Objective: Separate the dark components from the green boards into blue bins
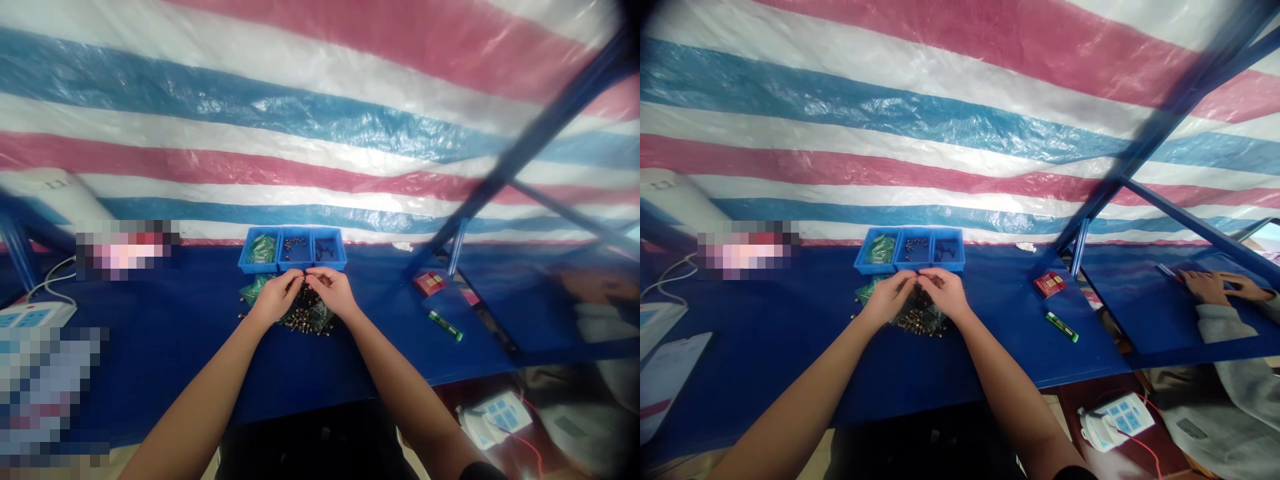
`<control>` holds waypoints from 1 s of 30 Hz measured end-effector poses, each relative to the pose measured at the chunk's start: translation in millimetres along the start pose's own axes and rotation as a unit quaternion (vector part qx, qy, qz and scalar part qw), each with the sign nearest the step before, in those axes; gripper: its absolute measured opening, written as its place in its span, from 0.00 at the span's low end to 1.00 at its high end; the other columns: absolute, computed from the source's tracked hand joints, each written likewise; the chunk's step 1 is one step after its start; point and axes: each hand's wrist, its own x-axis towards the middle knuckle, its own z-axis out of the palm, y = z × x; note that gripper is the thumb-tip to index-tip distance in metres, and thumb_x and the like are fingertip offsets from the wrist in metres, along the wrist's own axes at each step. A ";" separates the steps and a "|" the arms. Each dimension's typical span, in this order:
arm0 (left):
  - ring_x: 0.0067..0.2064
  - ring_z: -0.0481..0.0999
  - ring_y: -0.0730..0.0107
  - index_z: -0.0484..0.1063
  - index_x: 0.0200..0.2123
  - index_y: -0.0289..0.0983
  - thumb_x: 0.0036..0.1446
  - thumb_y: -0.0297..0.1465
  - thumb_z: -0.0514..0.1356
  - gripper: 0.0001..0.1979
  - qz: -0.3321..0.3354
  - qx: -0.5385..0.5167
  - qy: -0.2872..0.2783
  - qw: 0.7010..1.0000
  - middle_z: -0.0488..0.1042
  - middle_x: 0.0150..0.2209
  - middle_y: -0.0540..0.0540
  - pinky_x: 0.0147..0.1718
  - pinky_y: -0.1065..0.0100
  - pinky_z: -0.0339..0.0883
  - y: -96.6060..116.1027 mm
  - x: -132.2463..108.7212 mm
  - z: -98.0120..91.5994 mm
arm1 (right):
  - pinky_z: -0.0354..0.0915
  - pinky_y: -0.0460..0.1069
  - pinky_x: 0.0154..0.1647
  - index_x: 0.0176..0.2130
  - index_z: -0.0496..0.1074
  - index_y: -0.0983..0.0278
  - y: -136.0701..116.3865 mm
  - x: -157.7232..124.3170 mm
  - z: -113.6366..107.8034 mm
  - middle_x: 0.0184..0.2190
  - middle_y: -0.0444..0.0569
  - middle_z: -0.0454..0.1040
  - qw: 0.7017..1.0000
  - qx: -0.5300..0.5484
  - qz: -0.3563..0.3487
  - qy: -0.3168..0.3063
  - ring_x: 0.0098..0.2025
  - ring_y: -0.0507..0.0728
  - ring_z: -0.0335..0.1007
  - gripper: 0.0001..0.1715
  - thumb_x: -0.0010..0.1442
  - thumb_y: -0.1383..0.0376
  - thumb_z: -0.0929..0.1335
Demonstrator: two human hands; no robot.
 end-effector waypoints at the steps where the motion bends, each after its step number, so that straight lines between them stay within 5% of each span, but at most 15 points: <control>1: 0.30 0.74 0.71 0.69 0.43 0.40 0.67 0.40 0.48 0.14 -0.001 0.000 -0.001 1.000 0.75 0.31 0.51 0.29 0.74 0.63 -0.3 0.0 -0.1 | 0.73 0.51 0.40 0.41 0.78 0.63 -0.2 -0.1 0.1 0.33 0.48 0.80 1.000 0.004 -0.003 -0.001 0.33 0.55 0.77 0.18 0.52 0.56 0.73; 9: 0.32 0.76 0.69 0.69 0.45 0.42 0.66 0.41 0.51 0.14 -0.001 0.010 -0.008 1.000 0.77 0.32 0.51 0.32 0.72 0.64 -1.9 0.2 2.2 | 0.73 0.50 0.33 0.38 0.79 0.64 0.4 1.0 -0.8 0.29 0.49 0.79 1.000 -0.003 0.020 0.011 0.29 0.55 0.76 0.17 0.54 0.55 0.72; 23: 0.29 0.73 0.71 0.69 0.35 0.39 0.68 0.41 0.46 0.17 -0.008 -0.008 -0.014 1.000 0.73 0.28 0.51 0.32 0.71 0.63 -0.5 1.2 -0.2 | 0.73 0.52 0.41 0.40 0.78 0.62 9.2 -0.2 0.5 0.36 0.50 0.80 0.997 -0.070 -0.031 -0.005 0.37 0.58 0.77 0.15 0.53 0.57 0.73; 30: 0.32 0.76 0.68 0.70 0.47 0.41 0.65 0.42 0.50 0.16 -0.016 -0.010 0.005 1.000 0.77 0.33 0.50 0.30 0.72 0.65 -0.7 0.5 2.0 | 0.73 0.52 0.41 0.42 0.78 0.62 4.3 0.0 -2.3 0.37 0.50 0.80 0.996 -0.082 -0.027 0.006 0.35 0.57 0.77 0.16 0.56 0.56 0.71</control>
